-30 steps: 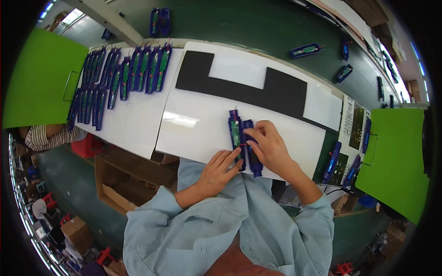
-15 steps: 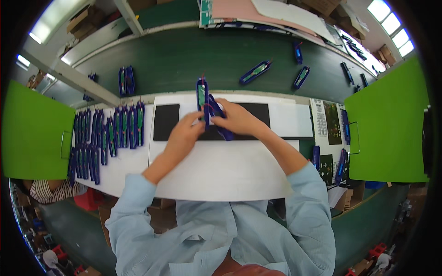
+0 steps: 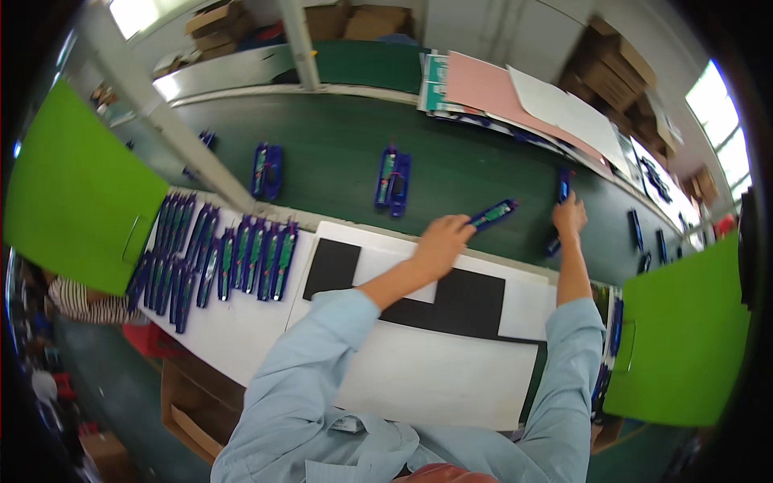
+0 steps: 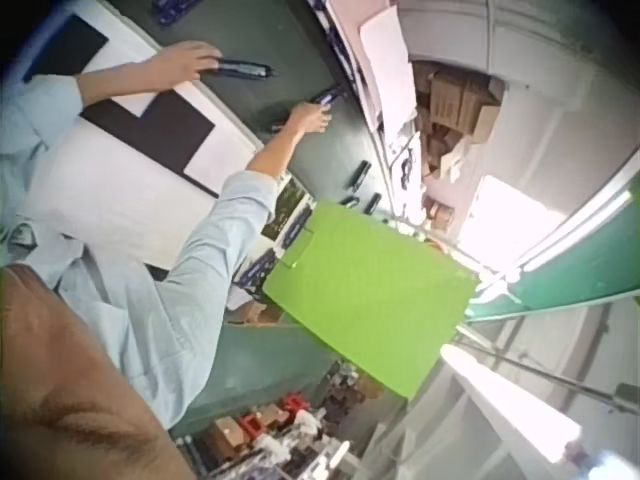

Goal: The person assembles small electronic components by hand at a workstation. They repeatedly pick up blue plastic casings and green circuit boards, insert the boards into the casings, and place the finished units on the table. The process involves precise hand manipulation of small parts without the use of tools.

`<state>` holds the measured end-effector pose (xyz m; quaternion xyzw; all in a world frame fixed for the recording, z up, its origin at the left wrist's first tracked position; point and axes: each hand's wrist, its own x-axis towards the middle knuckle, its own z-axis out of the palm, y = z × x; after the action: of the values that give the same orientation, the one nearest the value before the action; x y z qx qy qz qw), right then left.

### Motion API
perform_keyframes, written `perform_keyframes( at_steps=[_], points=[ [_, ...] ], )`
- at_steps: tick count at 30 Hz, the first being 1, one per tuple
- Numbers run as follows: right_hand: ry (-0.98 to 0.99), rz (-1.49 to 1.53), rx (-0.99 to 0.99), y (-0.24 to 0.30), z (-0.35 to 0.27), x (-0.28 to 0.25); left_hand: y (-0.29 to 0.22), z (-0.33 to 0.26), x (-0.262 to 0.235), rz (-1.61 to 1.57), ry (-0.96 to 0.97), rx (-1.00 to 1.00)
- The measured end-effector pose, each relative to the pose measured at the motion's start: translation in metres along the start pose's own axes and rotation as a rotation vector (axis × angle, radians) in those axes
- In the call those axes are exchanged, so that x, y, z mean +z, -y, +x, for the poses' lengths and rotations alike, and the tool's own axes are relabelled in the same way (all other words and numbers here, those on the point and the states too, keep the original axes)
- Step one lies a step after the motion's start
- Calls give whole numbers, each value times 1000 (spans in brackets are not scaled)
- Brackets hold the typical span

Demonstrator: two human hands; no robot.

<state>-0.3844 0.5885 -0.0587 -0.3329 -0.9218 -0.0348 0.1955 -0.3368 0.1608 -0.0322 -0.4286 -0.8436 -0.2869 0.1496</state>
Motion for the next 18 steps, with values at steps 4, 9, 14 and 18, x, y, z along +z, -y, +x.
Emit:
perform_keyframes(
  at_steps=[4,9,14,18],
  points=[
    [156,12,-122,-6,-10,13,-10,20,29,10,95,-114],
    [39,118,-311,20,-45,-12,-5,20,37,41,-31,-96],
    [28,491,-485,23,-101,-68,-58,-13,-33,-94,-65,-58],
    [152,831,-732,44,-254,-190,-113,-108,-121,-85,-96,-47]
  ],
)
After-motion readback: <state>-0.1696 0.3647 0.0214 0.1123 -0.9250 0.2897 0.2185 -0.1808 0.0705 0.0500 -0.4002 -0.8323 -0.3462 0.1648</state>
